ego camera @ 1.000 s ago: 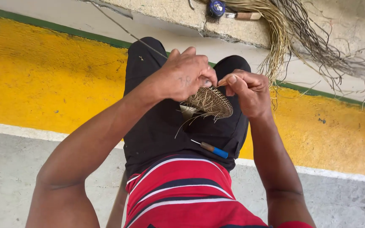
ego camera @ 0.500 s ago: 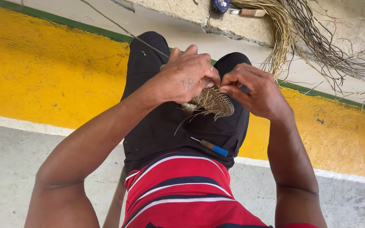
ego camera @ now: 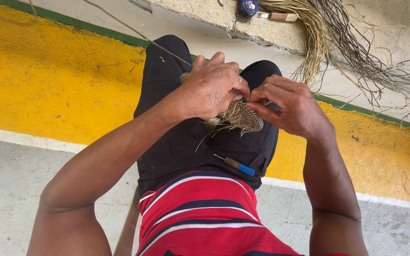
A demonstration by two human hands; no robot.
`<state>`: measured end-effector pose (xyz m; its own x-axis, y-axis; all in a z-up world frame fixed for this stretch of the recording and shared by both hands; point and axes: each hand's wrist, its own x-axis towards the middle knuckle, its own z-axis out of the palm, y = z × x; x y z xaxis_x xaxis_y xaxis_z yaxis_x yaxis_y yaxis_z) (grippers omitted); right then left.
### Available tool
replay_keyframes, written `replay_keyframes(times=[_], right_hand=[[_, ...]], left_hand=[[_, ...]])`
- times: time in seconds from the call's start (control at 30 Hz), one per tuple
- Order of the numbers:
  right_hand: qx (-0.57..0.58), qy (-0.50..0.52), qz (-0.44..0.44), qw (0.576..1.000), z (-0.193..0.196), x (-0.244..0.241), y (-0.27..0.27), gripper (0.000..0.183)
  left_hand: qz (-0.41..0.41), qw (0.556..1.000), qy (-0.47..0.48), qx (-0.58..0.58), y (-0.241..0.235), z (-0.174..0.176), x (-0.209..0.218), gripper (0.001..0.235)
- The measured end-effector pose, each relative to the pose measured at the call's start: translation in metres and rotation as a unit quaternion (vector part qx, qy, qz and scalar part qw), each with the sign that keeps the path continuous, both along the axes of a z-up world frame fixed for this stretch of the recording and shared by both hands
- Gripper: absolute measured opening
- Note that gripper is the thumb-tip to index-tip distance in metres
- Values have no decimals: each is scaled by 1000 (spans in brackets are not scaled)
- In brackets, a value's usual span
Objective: The recorder is weaving a small round mat or basket base using fibers and a needle-like tool.
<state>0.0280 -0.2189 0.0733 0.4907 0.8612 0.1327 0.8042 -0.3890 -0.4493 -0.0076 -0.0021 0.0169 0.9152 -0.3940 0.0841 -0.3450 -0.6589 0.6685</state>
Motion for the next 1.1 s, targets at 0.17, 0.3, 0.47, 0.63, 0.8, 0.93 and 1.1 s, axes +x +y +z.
replay_keyframes(times=[0.17, 0.3, 0.47, 0.63, 0.8, 0.93, 1.1], right_hand=[[-13, -72, -1, 997, -1, -6, 5, 16], [-24, -73, -42, 996, -3, -18, 12, 27], [20, -4, -26, 999, 1, -12, 8, 29], [14, -66, 13, 998, 3, -10, 5, 20], [-9, -98, 27, 995, 9, -13, 7, 21], [-16, -107, 13, 994, 11, -16, 12, 18], [32, -42, 22, 998, 11, -15, 10, 21]], left_hand=[[5, 1000, -14, -7, -2, -6, -1, 18], [18, 998, -48, -24, -1, -14, -3, 18], [22, 997, -62, -45, 3, -11, -12, 19], [24, 994, -94, -54, 2, -12, -14, 20], [16, 995, -95, -23, -1, -11, -12, 22], [19, 997, -76, -22, -1, -11, -11, 22], [25, 997, -52, -52, 1, -11, -14, 23]])
